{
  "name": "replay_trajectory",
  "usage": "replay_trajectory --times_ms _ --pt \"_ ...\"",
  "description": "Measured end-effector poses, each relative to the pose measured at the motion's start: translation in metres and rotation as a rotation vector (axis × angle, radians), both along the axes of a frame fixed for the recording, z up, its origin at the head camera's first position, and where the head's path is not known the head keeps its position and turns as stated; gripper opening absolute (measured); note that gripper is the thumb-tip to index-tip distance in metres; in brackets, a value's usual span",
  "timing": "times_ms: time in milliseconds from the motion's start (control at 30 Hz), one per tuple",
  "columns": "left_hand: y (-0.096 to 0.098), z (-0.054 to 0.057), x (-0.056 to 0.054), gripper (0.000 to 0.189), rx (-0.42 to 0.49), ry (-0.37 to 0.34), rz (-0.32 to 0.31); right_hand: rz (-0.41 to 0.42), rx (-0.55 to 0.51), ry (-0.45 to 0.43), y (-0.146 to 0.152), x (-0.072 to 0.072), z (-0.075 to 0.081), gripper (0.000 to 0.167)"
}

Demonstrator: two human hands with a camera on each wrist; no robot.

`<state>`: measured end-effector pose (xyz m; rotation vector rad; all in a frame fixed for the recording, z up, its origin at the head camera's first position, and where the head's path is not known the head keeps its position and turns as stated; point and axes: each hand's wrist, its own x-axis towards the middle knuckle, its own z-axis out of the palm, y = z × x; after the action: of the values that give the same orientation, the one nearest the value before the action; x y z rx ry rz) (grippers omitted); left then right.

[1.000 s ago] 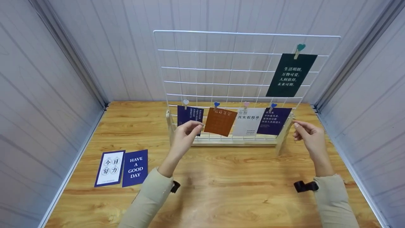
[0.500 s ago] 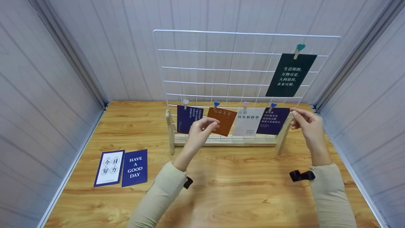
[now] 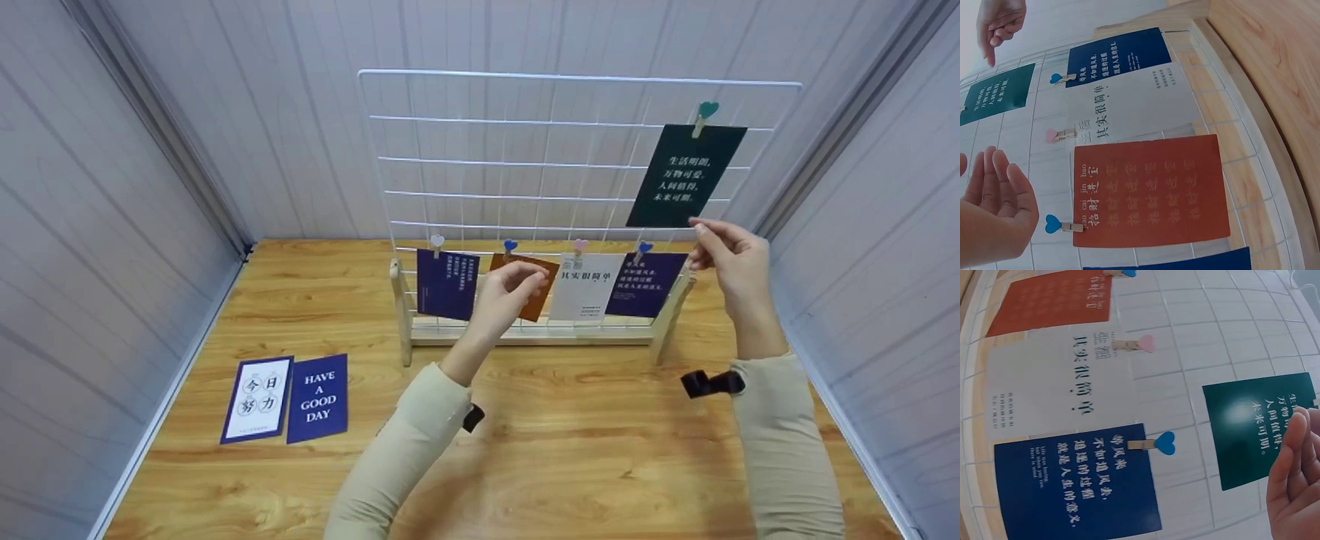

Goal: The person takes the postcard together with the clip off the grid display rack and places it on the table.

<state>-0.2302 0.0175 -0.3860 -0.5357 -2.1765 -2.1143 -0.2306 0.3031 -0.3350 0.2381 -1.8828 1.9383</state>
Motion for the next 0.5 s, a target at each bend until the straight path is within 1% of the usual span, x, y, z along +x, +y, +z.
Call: replay_trajectory --times_ms 133,233,333,500 --pt "0.007 0.000 -0.004 0.021 0.015 -0.021 -0.008 -0.006 -0.022 -0.008 0.001 -0.004 0.012 0.026" --pt "0.013 0.001 -0.007 0.021 0.004 -0.041 0.013 -0.012 -0.042 0.000 0.001 -0.007 0.020 0.024" --pt "0.020 0.004 -0.011 0.022 -0.004 -0.053 0.031 -0.021 -0.045 0.018 0.001 -0.011 0.027 0.024" --pt "0.029 0.009 -0.017 0.021 -0.019 -0.052 0.031 -0.024 -0.033 0.018 0.001 -0.018 0.037 0.025"
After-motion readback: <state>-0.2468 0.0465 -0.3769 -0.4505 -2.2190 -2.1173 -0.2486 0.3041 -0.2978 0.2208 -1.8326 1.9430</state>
